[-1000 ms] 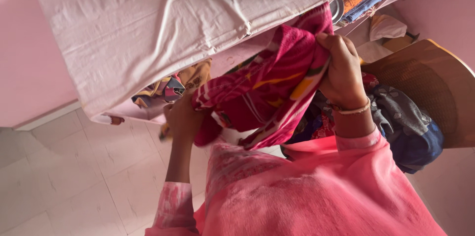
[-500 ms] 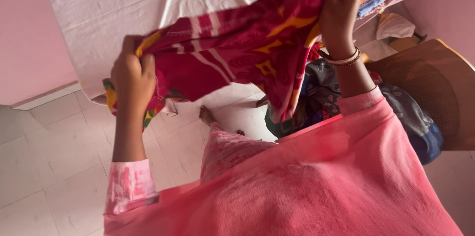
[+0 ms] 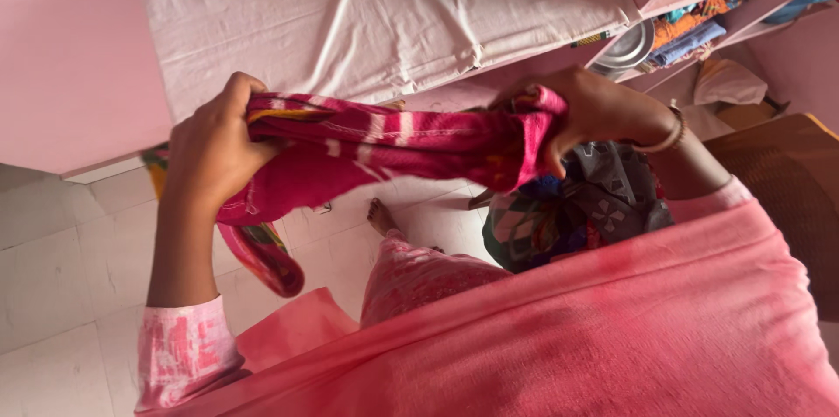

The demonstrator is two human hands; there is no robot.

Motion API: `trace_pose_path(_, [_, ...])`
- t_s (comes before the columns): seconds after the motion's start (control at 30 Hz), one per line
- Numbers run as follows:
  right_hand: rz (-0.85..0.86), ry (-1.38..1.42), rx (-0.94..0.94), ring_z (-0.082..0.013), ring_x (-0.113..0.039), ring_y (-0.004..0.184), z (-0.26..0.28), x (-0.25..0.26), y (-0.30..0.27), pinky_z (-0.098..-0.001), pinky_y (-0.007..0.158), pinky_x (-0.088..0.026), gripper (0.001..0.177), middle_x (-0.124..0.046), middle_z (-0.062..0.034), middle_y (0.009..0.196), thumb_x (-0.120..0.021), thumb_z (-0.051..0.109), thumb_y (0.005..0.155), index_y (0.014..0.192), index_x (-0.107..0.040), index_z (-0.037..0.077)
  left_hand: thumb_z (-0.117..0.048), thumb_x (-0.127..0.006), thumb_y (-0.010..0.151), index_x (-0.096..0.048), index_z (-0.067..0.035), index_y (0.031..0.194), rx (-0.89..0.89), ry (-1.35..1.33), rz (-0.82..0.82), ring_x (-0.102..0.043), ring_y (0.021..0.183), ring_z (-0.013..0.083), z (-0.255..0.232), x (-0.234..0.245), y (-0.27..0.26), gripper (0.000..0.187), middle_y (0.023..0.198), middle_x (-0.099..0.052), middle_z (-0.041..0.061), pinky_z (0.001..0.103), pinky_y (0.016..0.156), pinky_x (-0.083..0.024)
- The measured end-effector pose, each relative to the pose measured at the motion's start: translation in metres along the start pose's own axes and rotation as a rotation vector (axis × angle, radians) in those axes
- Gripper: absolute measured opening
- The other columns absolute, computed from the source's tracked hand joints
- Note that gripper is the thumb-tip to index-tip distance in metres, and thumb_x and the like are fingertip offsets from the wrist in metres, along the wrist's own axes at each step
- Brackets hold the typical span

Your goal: The person folds a pink floral blanket on a white surface and then places another folded pink blanket on top of it.

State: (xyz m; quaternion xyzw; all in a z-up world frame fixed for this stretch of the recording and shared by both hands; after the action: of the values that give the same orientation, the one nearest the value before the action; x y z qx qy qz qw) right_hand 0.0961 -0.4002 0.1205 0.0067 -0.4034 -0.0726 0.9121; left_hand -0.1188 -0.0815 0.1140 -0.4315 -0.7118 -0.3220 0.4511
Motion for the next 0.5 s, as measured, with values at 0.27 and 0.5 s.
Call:
trace_pose_path(0.27, [-0.384,0.085,0.004,-0.0185,-0.069,0.107,-0.023,0.047,-0.006,-0.0309,0.102,-0.057,0.027,-0.071,-0.0103,0.113,-0.081,-0.004,0.089,0.113,-0.07,0.0,-0.01,-0.081,0.076,-0.069,-0.013,0.112,-0.006,0.28,-0.178,-0.07,0.093,0.0324,0.05,0.015,-0.002,0.039,0.108,-0.073,0.008,0.048,0.074,-0.052])
trace_pose_path(0.5, [-0.621,0.364,-0.007,-0.0112,-0.069,0.105,-0.024,0.064,-0.005,-0.0252,0.098,-0.058,0.023,-0.072,-0.0058,0.113,-0.08,-0.007,0.1,0.116,-0.065,-0.001,-0.011,-0.072,0.086,-0.073,-0.01,0.119,0.091,0.085,-0.031,-0.071,0.089,0.0327,0.089,-0.016,-0.018,0.033,0.093,-0.075,0.015,0.046,0.084,-0.052])
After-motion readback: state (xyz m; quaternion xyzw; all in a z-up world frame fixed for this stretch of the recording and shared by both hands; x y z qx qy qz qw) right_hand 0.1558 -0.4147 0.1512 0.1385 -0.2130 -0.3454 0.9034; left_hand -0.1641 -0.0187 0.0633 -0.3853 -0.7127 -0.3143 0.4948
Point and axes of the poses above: each hand's wrist, its own y-axis towards the middle knuckle, its own x-axis out of the back of the hand, z = x × y, the point moved 7 cm from there along y, towards the middle knuckle
